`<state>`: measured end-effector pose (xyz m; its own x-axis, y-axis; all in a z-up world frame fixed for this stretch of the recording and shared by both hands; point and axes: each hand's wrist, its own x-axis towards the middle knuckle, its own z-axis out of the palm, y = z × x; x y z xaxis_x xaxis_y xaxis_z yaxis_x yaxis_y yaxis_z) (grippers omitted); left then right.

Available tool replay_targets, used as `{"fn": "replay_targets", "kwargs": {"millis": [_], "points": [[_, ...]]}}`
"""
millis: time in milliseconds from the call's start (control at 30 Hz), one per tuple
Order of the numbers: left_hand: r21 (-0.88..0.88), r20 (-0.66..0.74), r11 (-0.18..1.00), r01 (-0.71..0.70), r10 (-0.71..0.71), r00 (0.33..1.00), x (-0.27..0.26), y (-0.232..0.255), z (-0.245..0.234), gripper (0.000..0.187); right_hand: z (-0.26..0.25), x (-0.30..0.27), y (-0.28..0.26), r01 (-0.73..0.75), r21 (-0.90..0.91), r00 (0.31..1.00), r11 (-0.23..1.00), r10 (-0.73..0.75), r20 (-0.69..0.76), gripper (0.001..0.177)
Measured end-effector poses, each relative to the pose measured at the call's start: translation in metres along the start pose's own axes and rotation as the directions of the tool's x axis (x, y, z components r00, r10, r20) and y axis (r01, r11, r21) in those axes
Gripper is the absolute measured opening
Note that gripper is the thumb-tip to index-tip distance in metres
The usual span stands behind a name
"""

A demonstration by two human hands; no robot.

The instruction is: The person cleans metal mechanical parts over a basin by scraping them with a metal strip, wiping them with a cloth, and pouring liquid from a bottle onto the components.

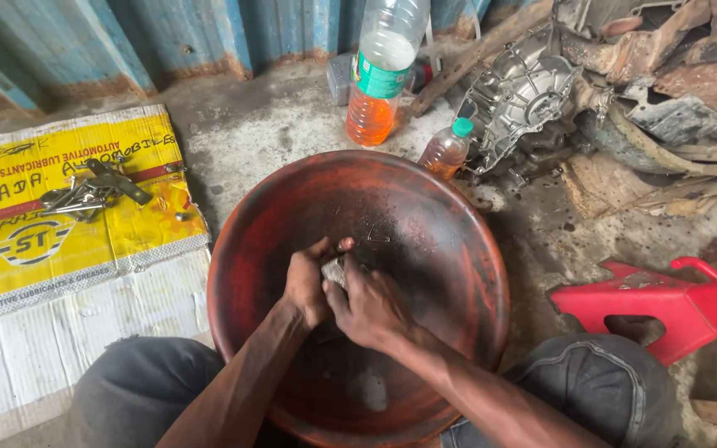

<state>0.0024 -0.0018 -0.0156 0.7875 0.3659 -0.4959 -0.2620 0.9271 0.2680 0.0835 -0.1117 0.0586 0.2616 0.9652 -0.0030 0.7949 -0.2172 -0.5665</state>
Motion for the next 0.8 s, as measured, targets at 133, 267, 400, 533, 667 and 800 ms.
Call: {"fn": "replay_targets", "kwargs": {"millis": [133, 267, 400, 533, 667, 800], "points": [[0.015, -0.010, 0.999, -0.047, 0.048, 0.999, -0.002, -0.005, 0.009, 0.042, -0.008, 0.007, 0.008, 0.006, -0.035, 0.997, 0.999, -0.009, -0.079, 0.040], [0.055, -0.031, 0.993, -0.103, 0.104, 0.994, -0.004, 0.006, 0.007, 0.053, -0.009, 0.008, -0.005, 0.008, -0.085, 1.000, 0.996, -0.009, -0.008, 0.050], [0.039, 0.068, 0.988, -0.150, 0.147, 0.987, 0.010, -0.002, -0.010, 0.049, -0.014, 0.021, -0.004, -0.076, -0.210, 0.989, 0.975, 0.101, 0.110, 0.045], [0.112, -0.162, 0.993, -0.030, 0.048, 0.986, 0.022, 0.006, -0.023, 0.033, -0.019, 0.027, 0.011, -0.128, -0.172, 0.990, 0.977, 0.135, 0.030, 0.059], [0.221, -0.338, 0.973, -0.067, 0.141, 0.931, 0.018, 0.012, -0.018, 0.018, -0.034, 0.031, 0.047, -0.087, -0.157, 0.987, 0.984, 0.107, 0.122, 0.052], [0.322, -0.390, 0.946, -0.035, 0.166, 0.905, 0.002, 0.013, 0.000, 0.018, -0.030, 0.031, 0.071, -0.382, -0.169, 0.725, 0.909, 0.407, 0.555, 0.044]]}}
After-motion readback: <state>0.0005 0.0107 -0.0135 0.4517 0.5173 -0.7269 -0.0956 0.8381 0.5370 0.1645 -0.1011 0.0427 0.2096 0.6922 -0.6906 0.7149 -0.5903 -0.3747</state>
